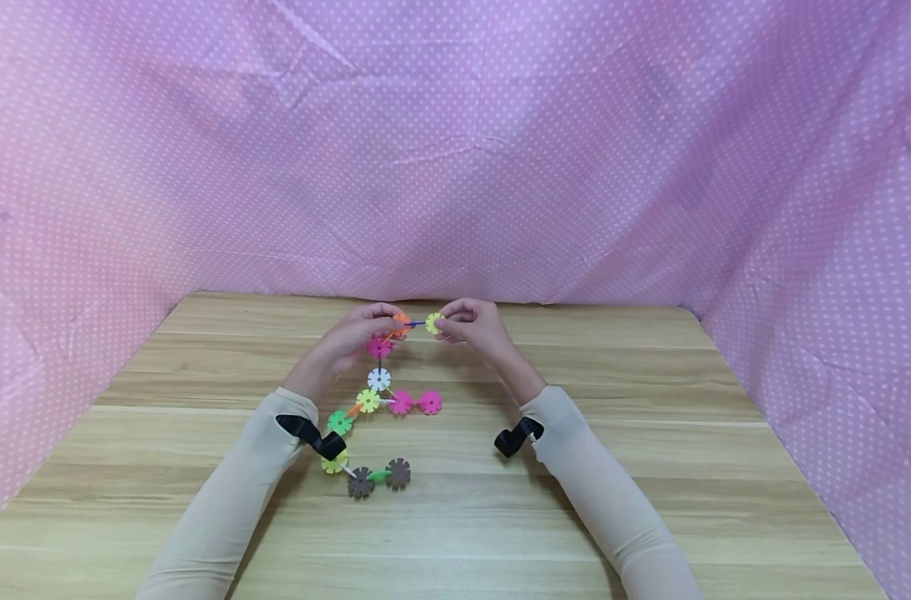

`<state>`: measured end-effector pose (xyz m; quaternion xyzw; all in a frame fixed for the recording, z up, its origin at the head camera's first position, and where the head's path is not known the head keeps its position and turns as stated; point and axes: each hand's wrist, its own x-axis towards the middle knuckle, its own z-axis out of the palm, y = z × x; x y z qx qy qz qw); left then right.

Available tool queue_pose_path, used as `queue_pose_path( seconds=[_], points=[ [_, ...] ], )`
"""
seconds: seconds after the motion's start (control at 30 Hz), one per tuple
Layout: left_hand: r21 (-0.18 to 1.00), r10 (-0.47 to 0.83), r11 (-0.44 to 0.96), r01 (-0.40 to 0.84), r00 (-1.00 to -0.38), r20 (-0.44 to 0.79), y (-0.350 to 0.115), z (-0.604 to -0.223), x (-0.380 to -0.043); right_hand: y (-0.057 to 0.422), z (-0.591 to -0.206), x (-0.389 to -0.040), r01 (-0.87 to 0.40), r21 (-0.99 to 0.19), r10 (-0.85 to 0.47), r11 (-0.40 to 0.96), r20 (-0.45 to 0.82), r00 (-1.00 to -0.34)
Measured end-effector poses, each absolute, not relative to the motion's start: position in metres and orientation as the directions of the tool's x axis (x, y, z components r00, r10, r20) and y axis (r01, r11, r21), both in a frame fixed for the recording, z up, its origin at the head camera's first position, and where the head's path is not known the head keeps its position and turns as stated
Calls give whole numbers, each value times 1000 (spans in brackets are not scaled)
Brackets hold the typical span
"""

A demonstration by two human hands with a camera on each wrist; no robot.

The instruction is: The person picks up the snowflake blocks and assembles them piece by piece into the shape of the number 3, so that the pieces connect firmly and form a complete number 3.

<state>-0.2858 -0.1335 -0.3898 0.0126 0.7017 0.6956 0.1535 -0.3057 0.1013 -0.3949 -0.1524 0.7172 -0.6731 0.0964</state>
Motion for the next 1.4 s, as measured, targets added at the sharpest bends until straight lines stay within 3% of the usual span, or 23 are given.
queue_pose_path(
  seconds=[0.37, 1.1, 1.4],
  points=[
    [980, 229, 34, -197, -953, -200, -133, -390, -286, 101, -395, -305, -76, -997, -353, -9, 74, -933],
    [974, 284, 27, -226, -932, -224, -129, -392, -284, 97, -398, -301, -72, -997, -317, 29, 59, -947],
    [969, 250, 38, -243, -937, -245, -126, -391, -282, 95, -399, -300, -74, -997, -317, 5, 69, -946]
  ],
)
